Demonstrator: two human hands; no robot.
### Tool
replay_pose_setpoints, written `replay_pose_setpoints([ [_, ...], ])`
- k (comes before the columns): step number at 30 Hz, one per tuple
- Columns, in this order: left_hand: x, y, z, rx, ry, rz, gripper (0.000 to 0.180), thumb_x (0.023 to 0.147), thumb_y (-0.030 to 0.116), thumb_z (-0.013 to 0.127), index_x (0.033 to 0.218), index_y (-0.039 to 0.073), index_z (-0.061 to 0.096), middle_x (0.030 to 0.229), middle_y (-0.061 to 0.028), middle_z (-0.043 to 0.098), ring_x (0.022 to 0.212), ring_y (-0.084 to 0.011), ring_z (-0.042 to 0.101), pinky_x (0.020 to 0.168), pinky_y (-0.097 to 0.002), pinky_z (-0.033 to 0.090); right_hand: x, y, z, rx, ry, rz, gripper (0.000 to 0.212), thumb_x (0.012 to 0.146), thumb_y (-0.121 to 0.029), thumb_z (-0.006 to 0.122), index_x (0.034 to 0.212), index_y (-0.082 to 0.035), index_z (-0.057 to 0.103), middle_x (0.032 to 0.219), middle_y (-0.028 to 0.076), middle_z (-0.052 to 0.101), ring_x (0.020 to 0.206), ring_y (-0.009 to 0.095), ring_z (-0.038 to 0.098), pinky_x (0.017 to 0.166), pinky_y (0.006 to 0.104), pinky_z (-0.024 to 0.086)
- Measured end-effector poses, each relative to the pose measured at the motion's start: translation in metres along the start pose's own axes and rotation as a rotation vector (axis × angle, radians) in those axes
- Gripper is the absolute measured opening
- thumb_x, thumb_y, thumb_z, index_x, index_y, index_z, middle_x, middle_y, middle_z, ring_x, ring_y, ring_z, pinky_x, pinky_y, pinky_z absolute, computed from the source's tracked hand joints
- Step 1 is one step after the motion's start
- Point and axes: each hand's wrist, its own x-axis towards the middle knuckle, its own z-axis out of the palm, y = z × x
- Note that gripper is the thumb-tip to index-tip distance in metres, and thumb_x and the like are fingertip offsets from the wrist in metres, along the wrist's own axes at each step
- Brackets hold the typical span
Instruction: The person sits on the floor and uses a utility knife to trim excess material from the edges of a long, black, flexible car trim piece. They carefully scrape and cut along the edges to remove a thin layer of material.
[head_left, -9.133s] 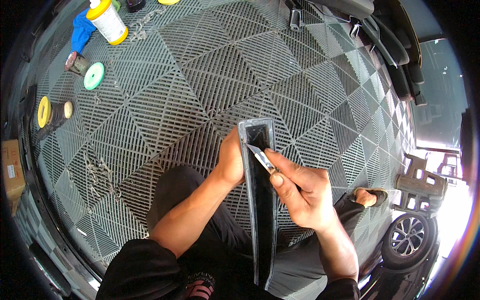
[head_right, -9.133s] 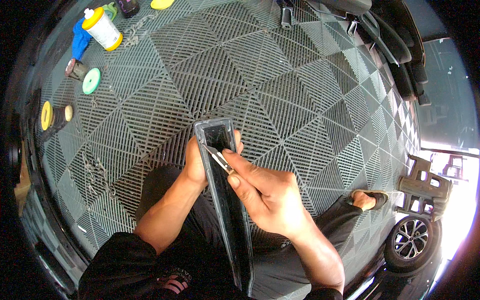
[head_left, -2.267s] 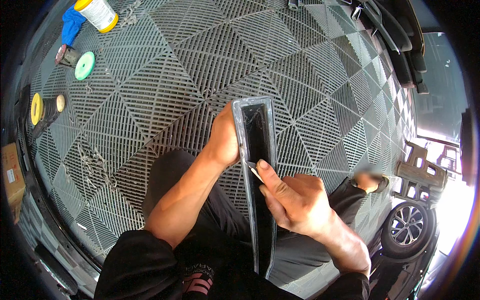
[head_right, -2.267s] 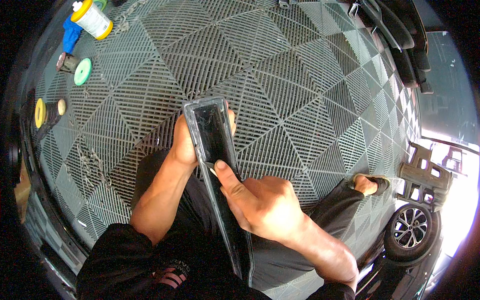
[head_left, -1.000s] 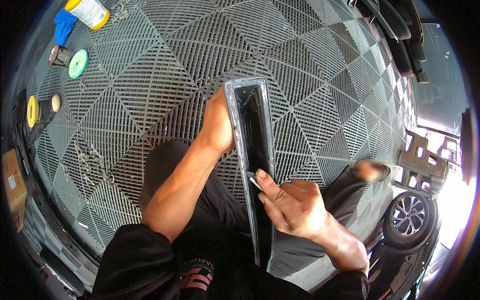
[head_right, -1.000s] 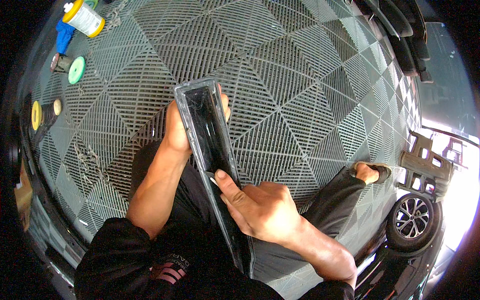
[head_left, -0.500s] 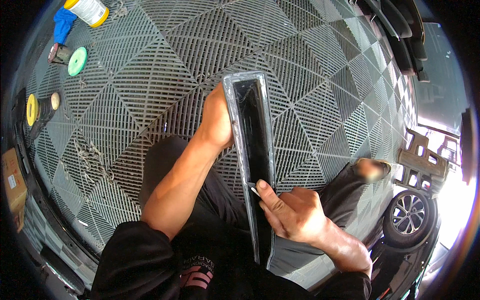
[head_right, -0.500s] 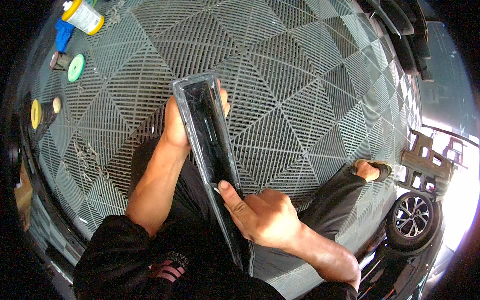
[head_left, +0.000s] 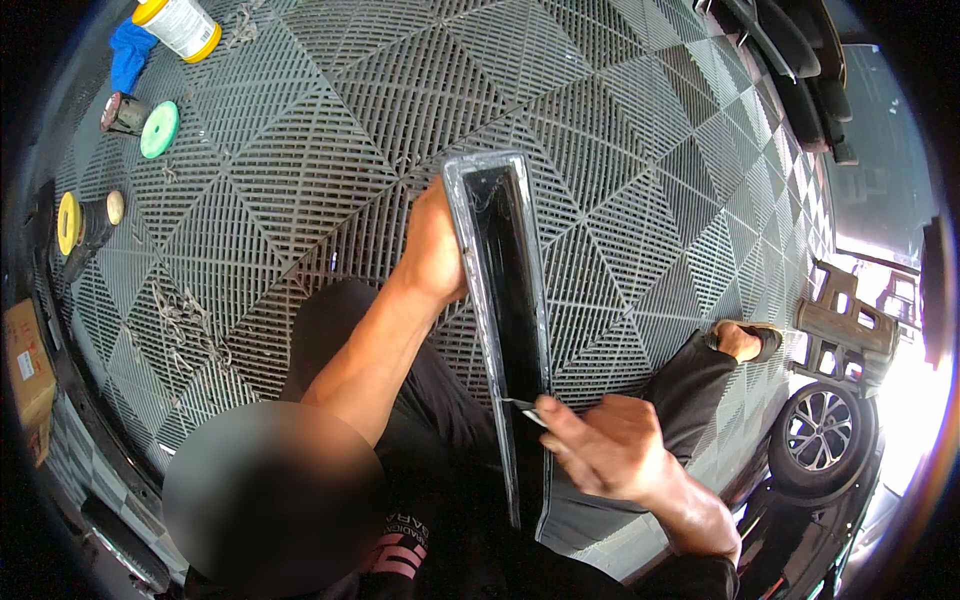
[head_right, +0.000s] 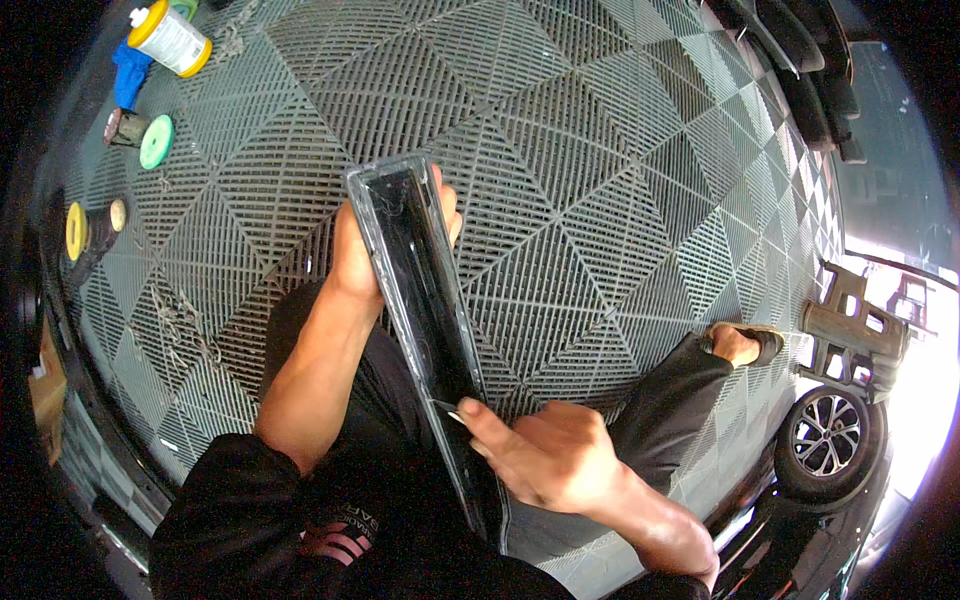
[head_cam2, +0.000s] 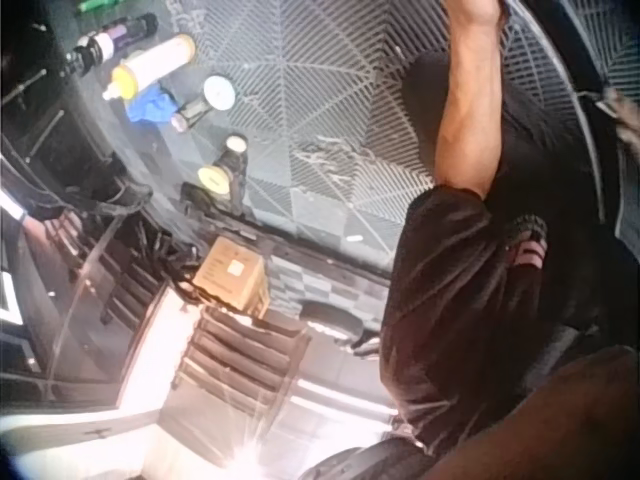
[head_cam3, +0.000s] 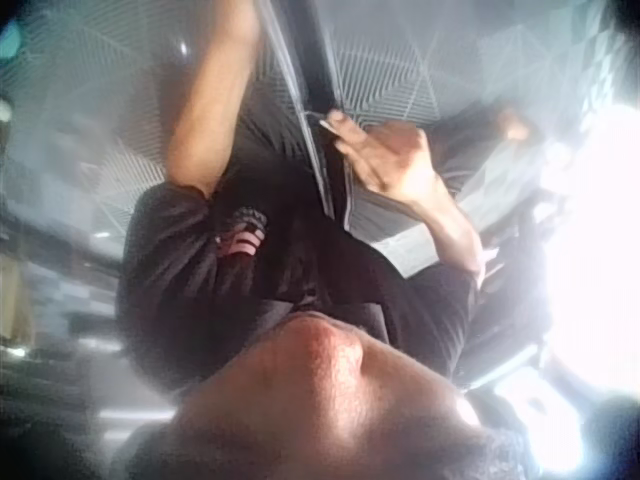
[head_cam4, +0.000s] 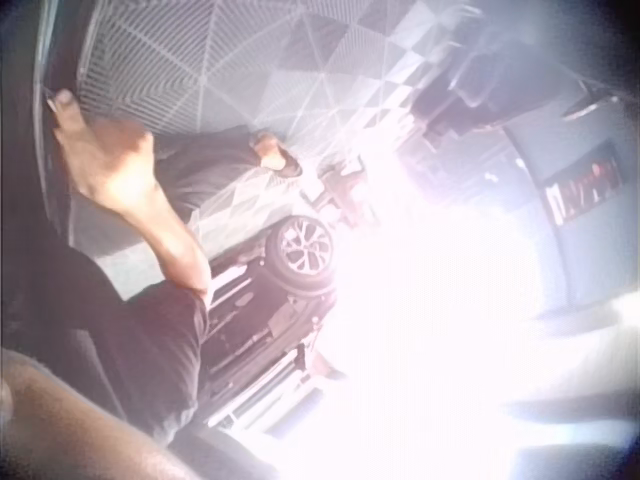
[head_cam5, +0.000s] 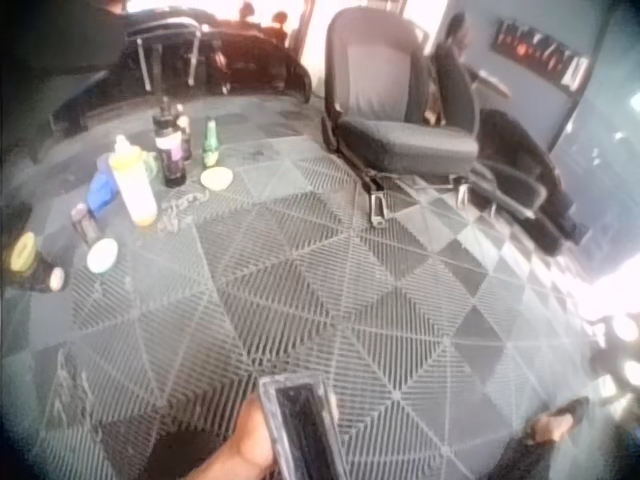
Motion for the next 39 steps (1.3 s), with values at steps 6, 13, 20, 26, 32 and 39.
replay_pose_setpoints([
  [6, -0.001, -0.002, -0.003, 0.031, -0.022, 0.024, 0.041, 0.095, 0.043, 0.055, 0.093, 0.003, 0.058, 0.067, -0.0033, 0.044, 0.060, -0.0167, 0.041, 0.057, -0.0310, 0.036, 0.061, 0.017, -0.019, -0.078, 0.172, 0.011, 0.045, 0.087, -0.008, 0.072, 0.129, 0.004, 0.062, 0.058, 0.006, 0.057, 0.043, 0.019, 0.050, 0.045, 0.0327, 0.041],
  [13, -0.003, -0.002, -0.003, 0.017, -0.061, 0.020, 0.055, 0.094, 0.052, 0.055, 0.110, 0.000, 0.059, 0.078, -0.0066, 0.056, 0.070, -0.0182, 0.051, 0.066, -0.0323, 0.045, 0.094, 0.030, -0.012, -0.061, 0.176, 0.022, 0.043, 0.087, -0.008, 0.072, 0.128, 0.002, 0.064, 0.063, 0.008, 0.063, 0.046, 0.019, 0.057, 0.046, 0.0322, 0.046],
  [20, -0.003, -0.001, -0.004, 0.032, -0.095, 0.052, 0.052, 0.095, 0.049, 0.053, 0.110, -0.001, 0.058, 0.081, -0.0079, 0.058, 0.072, -0.0193, 0.055, 0.067, -0.0333, 0.048, 0.102, 0.032, -0.008, -0.046, 0.194, -0.014, 0.043, 0.087, -0.008, 0.072, 0.128, 0.005, 0.063, 0.066, 0.009, 0.066, 0.047, 0.019, 0.059, 0.047, 0.0313, 0.048],
  [26, -0.005, 0.005, 0.000, 0.089, -0.065, 0.044, 0.049, 0.096, 0.044, 0.051, 0.114, -0.001, 0.059, 0.089, -0.0123, 0.063, 0.079, -0.0228, 0.061, 0.073, -0.0353, 0.052, 0.108, 0.031, -0.008, -0.010, 0.210, -0.001, 0.043, 0.086, -0.007, 0.072, 0.127, 0.005, 0.063, 0.067, 0.010, 0.067, 0.048, 0.020, 0.061, 0.049, 0.0317, 0.049],
  [32, -0.007, 0.004, -0.002, 0.158, -0.056, 0.073, 0.048, 0.096, 0.042, 0.052, 0.115, -0.001, 0.060, 0.091, -0.0132, 0.065, 0.078, -0.0228, 0.063, 0.071, -0.0349, 0.053, 0.105, 0.029, -0.012, -0.122, 0.142, -0.018, 0.045, 0.084, -0.004, 0.074, 0.127, 0.003, 0.065, 0.067, 0.010, 0.067, 0.048, 0.021, 0.060, 0.048, 0.0331, 0.049],
  [39, -0.011, 0.002, -0.003, 0.126, -0.049, 0.039, 0.047, 0.096, 0.042, 0.052, 0.113, -0.002, 0.060, 0.092, -0.0123, 0.066, 0.078, -0.0215, 0.063, 0.069, -0.0334, 0.054, 0.092, 0.019, -0.015, -0.136, 0.060, -0.006, 0.049, 0.084, -0.004, 0.074, 0.131, 0.003, 0.062, 0.065, 0.010, 0.065, 0.047, 0.022, 0.060, 0.046, 0.0336, 0.048],
])
